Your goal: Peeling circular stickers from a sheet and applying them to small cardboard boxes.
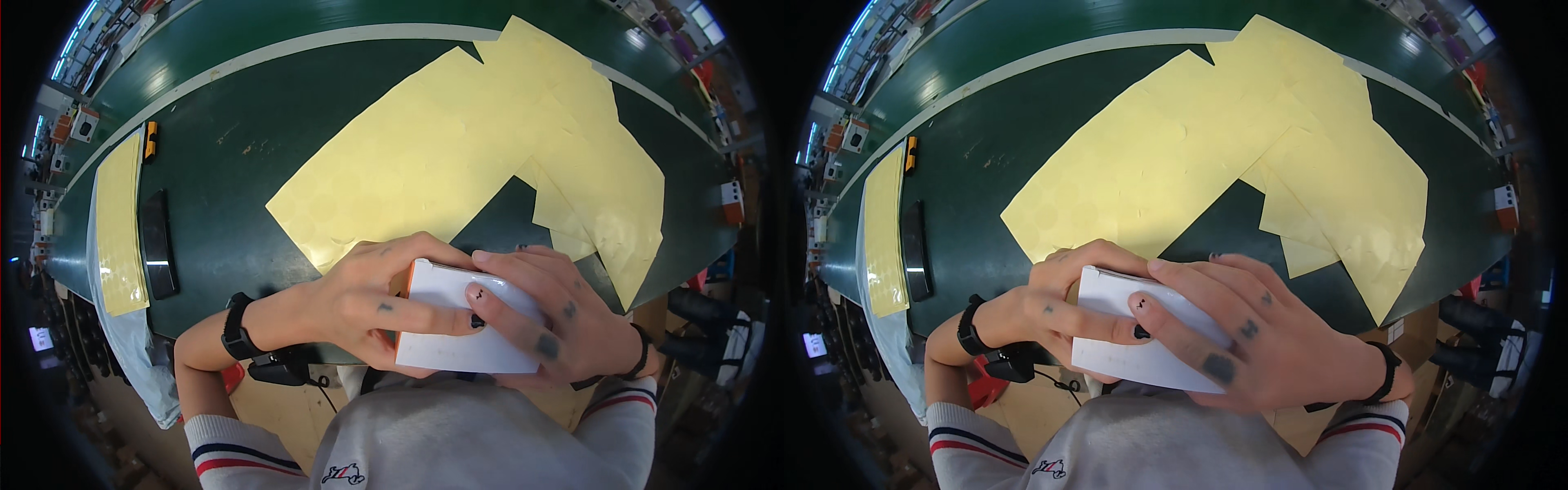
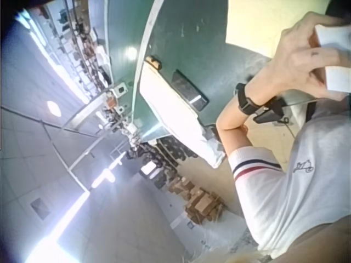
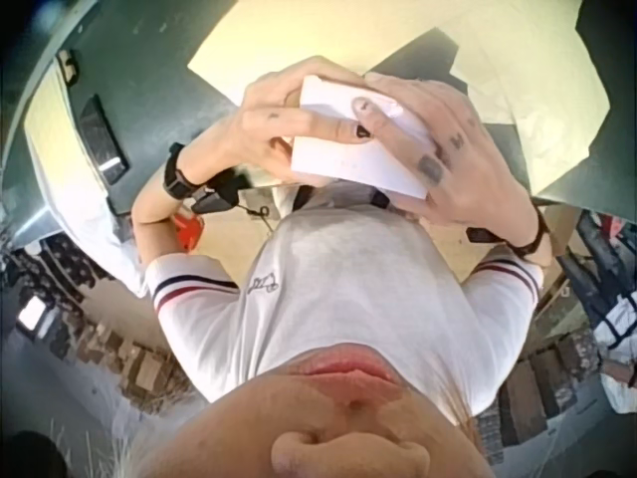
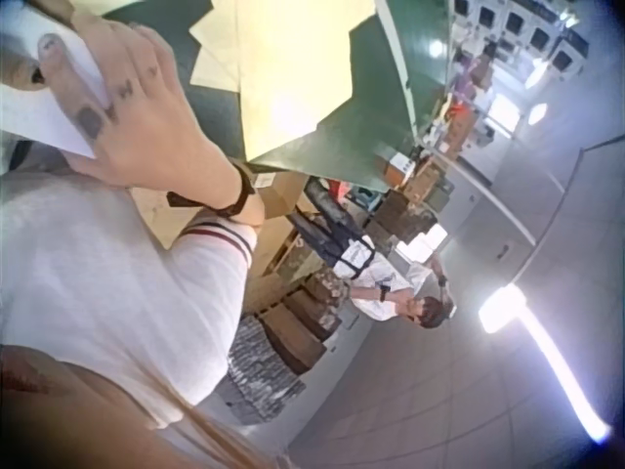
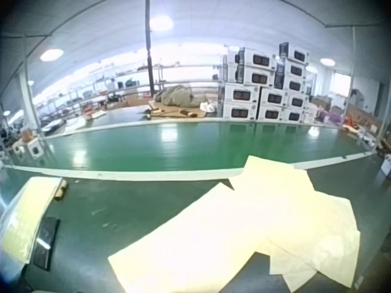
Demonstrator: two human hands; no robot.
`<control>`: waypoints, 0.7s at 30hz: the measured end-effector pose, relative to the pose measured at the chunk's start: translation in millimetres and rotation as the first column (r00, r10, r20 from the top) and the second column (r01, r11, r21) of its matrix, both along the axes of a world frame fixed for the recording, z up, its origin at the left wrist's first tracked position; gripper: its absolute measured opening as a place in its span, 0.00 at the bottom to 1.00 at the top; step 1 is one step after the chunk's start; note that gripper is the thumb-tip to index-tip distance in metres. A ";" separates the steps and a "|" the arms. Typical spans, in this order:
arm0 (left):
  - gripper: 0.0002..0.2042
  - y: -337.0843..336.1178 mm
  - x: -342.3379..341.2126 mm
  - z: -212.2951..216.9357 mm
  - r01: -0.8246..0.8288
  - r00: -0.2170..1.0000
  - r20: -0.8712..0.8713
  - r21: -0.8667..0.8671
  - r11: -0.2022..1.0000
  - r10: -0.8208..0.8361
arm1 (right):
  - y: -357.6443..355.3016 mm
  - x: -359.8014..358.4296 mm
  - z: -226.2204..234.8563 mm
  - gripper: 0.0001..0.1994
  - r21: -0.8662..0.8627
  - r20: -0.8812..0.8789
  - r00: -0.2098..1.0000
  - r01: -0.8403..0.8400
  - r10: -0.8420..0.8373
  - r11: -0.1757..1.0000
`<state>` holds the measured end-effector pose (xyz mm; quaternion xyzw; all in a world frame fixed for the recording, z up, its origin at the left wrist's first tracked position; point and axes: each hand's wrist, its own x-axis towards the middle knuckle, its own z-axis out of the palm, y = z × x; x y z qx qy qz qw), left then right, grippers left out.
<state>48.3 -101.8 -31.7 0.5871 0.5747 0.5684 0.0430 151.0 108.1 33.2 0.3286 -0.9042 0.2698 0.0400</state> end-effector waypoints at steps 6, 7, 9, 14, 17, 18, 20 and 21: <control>0.29 -3.9 1.2 0.3 -0.004 0.999 0.033 -0.035 0.999 0.005 | 1.9 6.9 -19.7 0.39 -0.185 -0.022 0.991 0.124 -0.130 0.975; 0.34 -6.9 -1.9 5.7 0.013 0.996 0.086 -0.097 0.995 -0.005 | 0.6 8.7 -24.1 0.38 -0.219 0.036 0.992 0.125 -0.120 0.968; 0.40 -14.4 -17.2 23.1 0.035 0.999 -0.012 -0.214 0.976 -0.038 | -0.7 12.3 -25.7 0.38 -0.217 0.028 0.992 0.130 -0.126 0.968; 0.51 -24.8 -37.2 49.7 -0.417 0.845 -0.520 -0.495 0.763 0.124 | 17.9 17.5 -14.9 0.29 -0.234 -0.095 0.974 0.179 -0.206 0.956; 0.51 -47.9 -37.4 28.5 -0.755 0.654 -0.631 -0.509 0.412 0.418 | 53.4 9.1 -2.5 0.30 -0.452 -0.086 0.812 0.485 -0.578 0.748; 0.50 -51.2 -38.1 22.2 -0.749 0.655 -0.621 -0.607 0.265 0.430 | 72.4 5.9 9.0 0.32 -0.359 -0.124 0.712 0.617 -0.691 0.701; 0.50 -50.2 -40.5 19.8 -0.721 0.654 -0.613 -0.683 0.118 0.444 | 131.6 -4.6 9.7 0.32 -0.502 -0.086 0.580 0.677 -0.810 0.538; 0.49 -43.3 -44.9 19.4 -0.706 0.657 -0.591 -0.700 0.107 0.468 | 170.3 -5.0 4.4 0.31 -0.544 -0.060 0.497 0.711 -0.866 0.446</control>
